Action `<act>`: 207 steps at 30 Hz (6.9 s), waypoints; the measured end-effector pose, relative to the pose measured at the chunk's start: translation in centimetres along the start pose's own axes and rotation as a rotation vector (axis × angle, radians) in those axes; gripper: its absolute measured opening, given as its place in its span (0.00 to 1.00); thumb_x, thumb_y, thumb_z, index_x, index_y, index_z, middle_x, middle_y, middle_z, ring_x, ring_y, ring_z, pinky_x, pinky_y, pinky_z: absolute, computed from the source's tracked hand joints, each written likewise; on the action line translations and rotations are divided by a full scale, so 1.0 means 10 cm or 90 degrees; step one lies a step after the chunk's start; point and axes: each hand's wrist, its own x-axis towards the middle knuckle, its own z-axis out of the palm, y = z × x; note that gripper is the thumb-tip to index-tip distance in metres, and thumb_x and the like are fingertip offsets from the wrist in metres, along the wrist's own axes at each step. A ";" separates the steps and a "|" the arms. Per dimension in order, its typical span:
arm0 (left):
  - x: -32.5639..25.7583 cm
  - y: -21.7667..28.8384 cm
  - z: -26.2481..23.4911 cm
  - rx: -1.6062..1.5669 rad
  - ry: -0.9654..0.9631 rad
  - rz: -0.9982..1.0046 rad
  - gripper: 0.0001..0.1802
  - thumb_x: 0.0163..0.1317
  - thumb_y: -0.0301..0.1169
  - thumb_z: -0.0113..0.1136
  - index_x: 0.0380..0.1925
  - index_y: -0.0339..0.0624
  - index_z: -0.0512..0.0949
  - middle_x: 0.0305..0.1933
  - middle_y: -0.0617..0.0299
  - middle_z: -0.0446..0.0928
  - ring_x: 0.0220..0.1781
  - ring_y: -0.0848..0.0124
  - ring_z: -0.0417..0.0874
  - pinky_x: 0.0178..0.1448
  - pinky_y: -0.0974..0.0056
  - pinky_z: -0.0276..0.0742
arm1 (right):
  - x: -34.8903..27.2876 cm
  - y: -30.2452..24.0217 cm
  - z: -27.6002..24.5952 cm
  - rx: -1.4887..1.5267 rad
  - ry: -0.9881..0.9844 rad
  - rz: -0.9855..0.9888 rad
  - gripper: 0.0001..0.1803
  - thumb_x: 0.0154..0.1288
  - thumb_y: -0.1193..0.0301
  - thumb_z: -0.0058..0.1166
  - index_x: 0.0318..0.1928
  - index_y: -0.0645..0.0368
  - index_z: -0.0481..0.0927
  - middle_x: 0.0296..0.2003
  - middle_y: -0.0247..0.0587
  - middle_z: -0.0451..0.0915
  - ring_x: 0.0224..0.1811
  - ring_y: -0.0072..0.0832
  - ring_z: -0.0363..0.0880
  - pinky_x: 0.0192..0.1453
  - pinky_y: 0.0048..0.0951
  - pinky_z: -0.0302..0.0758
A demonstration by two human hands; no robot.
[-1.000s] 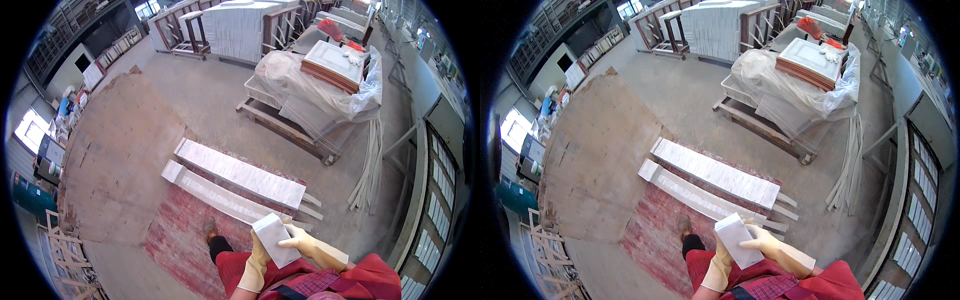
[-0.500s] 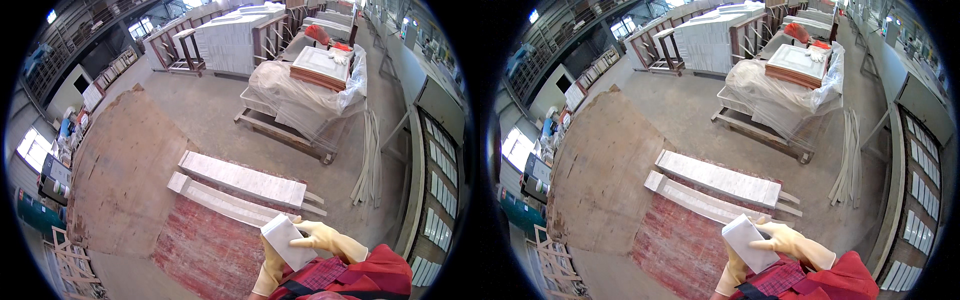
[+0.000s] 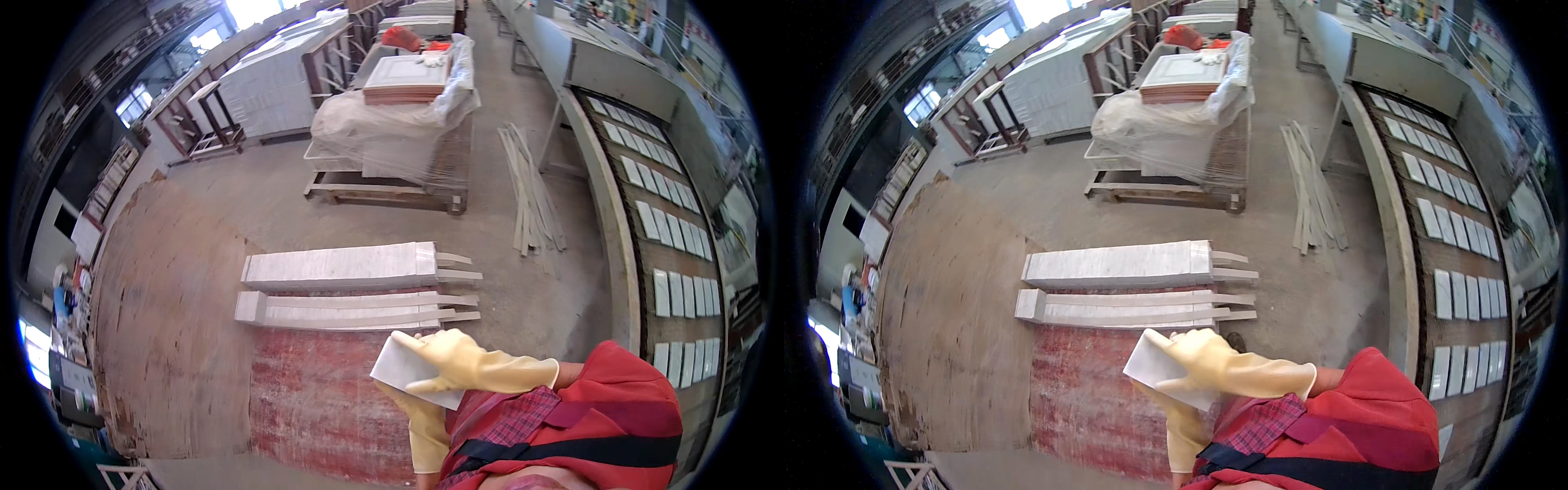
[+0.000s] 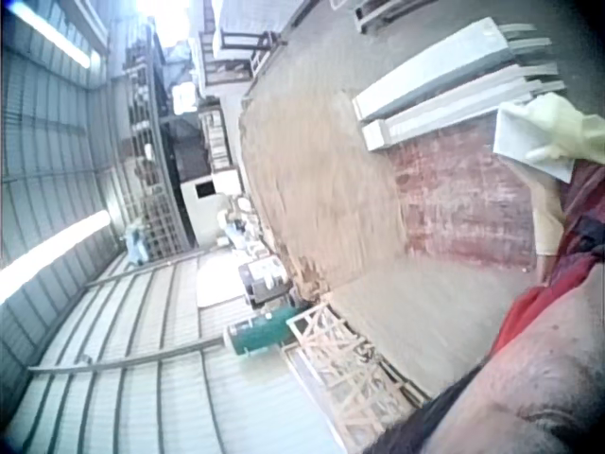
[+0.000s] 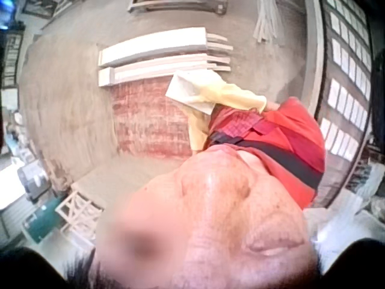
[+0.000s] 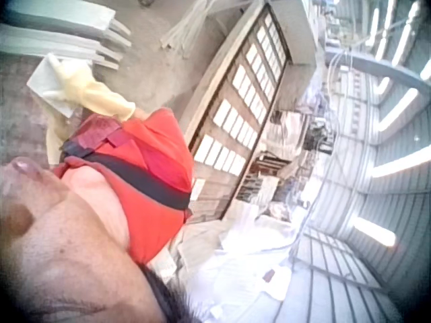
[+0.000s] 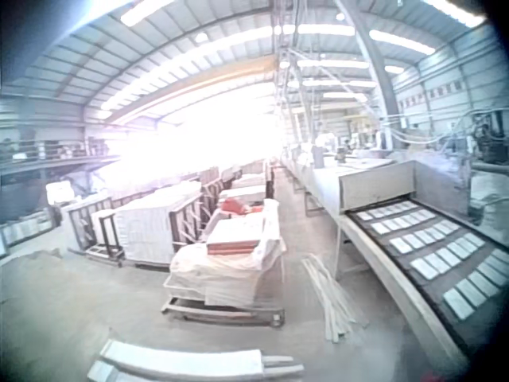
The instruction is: The person picks up rectangular white tiles from a stack on the floor and places them one by one onto a moving conveyor belt. The tiles are arranged in neat rows on the belt as it moves. The person wears yellow gloves and a red shirt.
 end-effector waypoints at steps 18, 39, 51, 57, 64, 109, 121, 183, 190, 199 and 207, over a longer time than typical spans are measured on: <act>-0.63 -1.40 -0.07 0.226 0.005 -0.331 0.55 0.69 0.74 0.63 0.84 0.51 0.65 0.83 0.54 0.71 0.83 0.52 0.71 0.87 0.42 0.67 | -2.03 0.41 0.38 0.077 0.186 0.368 0.72 0.48 0.51 0.81 0.88 0.54 0.51 0.57 0.60 0.85 0.58 0.56 0.87 0.66 0.48 0.82; -1.51 -3.23 0.13 0.127 -0.089 -0.995 0.53 0.73 0.77 0.51 0.86 0.58 0.59 0.79 0.46 0.73 0.58 0.40 0.87 0.56 0.19 0.89 | -5.51 0.63 1.98 1.126 1.088 0.153 0.60 0.46 0.66 0.81 0.81 0.66 0.66 0.66 0.57 0.82 0.62 0.42 0.88 0.67 0.44 0.86; -2.09 -3.63 0.35 0.077 -0.113 -1.037 0.55 0.71 0.76 0.55 0.88 0.58 0.56 0.80 0.44 0.74 0.63 0.37 0.86 0.61 0.19 0.84 | -7.70 1.55 2.43 0.342 0.857 1.008 0.69 0.41 0.68 0.82 0.87 0.44 0.60 0.65 0.53 0.82 0.65 0.47 0.83 0.76 0.48 0.78; -2.24 -3.79 0.36 0.061 -0.094 -1.034 0.55 0.70 0.75 0.58 0.87 0.60 0.59 0.80 0.43 0.74 0.65 0.39 0.83 0.68 0.21 0.79 | -8.18 2.26 2.36 0.096 0.517 1.152 0.69 0.43 0.71 0.83 0.87 0.43 0.58 0.57 0.51 0.85 0.64 0.52 0.83 0.71 0.46 0.80; -2.42 -4.00 0.44 0.066 -0.044 -1.025 0.55 0.70 0.74 0.59 0.87 0.59 0.59 0.80 0.43 0.74 0.65 0.40 0.81 0.69 0.21 0.78 | -8.31 2.59 2.43 0.109 0.346 1.136 0.68 0.47 0.69 0.82 0.88 0.42 0.57 0.58 0.51 0.85 0.63 0.50 0.84 0.71 0.46 0.81; -2.79 -4.48 0.55 0.267 -0.031 -1.006 0.56 0.70 0.76 0.59 0.86 0.55 0.58 0.73 0.42 0.78 0.60 0.38 0.87 0.59 0.21 0.86 | -9.84 3.36 2.60 0.007 0.498 1.156 0.61 0.53 0.56 0.82 0.86 0.44 0.62 0.60 0.49 0.85 0.63 0.51 0.84 0.70 0.47 0.81; -2.83 -4.67 0.53 0.410 -0.150 -0.968 0.57 0.66 0.78 0.61 0.83 0.54 0.60 0.69 0.45 0.81 0.57 0.43 0.89 0.61 0.25 0.87 | -9.62 3.27 2.80 -0.185 0.581 1.219 0.44 0.69 0.58 0.74 0.81 0.48 0.68 0.63 0.47 0.84 0.60 0.45 0.86 0.71 0.47 0.84; -3.13 -4.91 0.56 0.744 -0.147 -0.953 0.58 0.62 0.84 0.56 0.82 0.59 0.65 0.65 0.53 0.83 0.50 0.47 0.88 0.58 0.34 0.88 | -9.97 3.17 2.87 -0.041 0.464 1.160 0.40 0.70 0.58 0.73 0.79 0.48 0.72 0.68 0.46 0.81 0.66 0.42 0.84 0.75 0.45 0.83; -3.23 -4.91 0.65 0.718 -0.147 -0.941 0.57 0.64 0.82 0.56 0.82 0.58 0.65 0.64 0.53 0.83 0.49 0.48 0.88 0.58 0.35 0.88 | -9.99 3.18 3.11 -0.136 0.478 1.132 0.40 0.70 0.58 0.73 0.77 0.48 0.71 0.67 0.47 0.80 0.65 0.46 0.84 0.69 0.47 0.84; -3.18 -4.80 0.54 0.709 -0.146 -0.954 0.62 0.61 0.82 0.58 0.85 0.56 0.61 0.69 0.51 0.81 0.55 0.45 0.88 0.65 0.31 0.84 | -10.36 3.36 3.33 -0.319 0.626 1.110 0.31 0.78 0.53 0.64 0.76 0.45 0.76 0.59 0.45 0.84 0.57 0.43 0.87 0.63 0.48 0.85; -3.25 -4.84 0.57 0.730 -0.132 -0.937 0.59 0.62 0.83 0.57 0.83 0.57 0.63 0.66 0.53 0.82 0.50 0.49 0.89 0.58 0.35 0.89 | -10.71 3.44 3.41 -0.262 0.486 1.308 0.27 0.82 0.56 0.58 0.76 0.40 0.77 0.58 0.42 0.84 0.55 0.44 0.86 0.62 0.49 0.82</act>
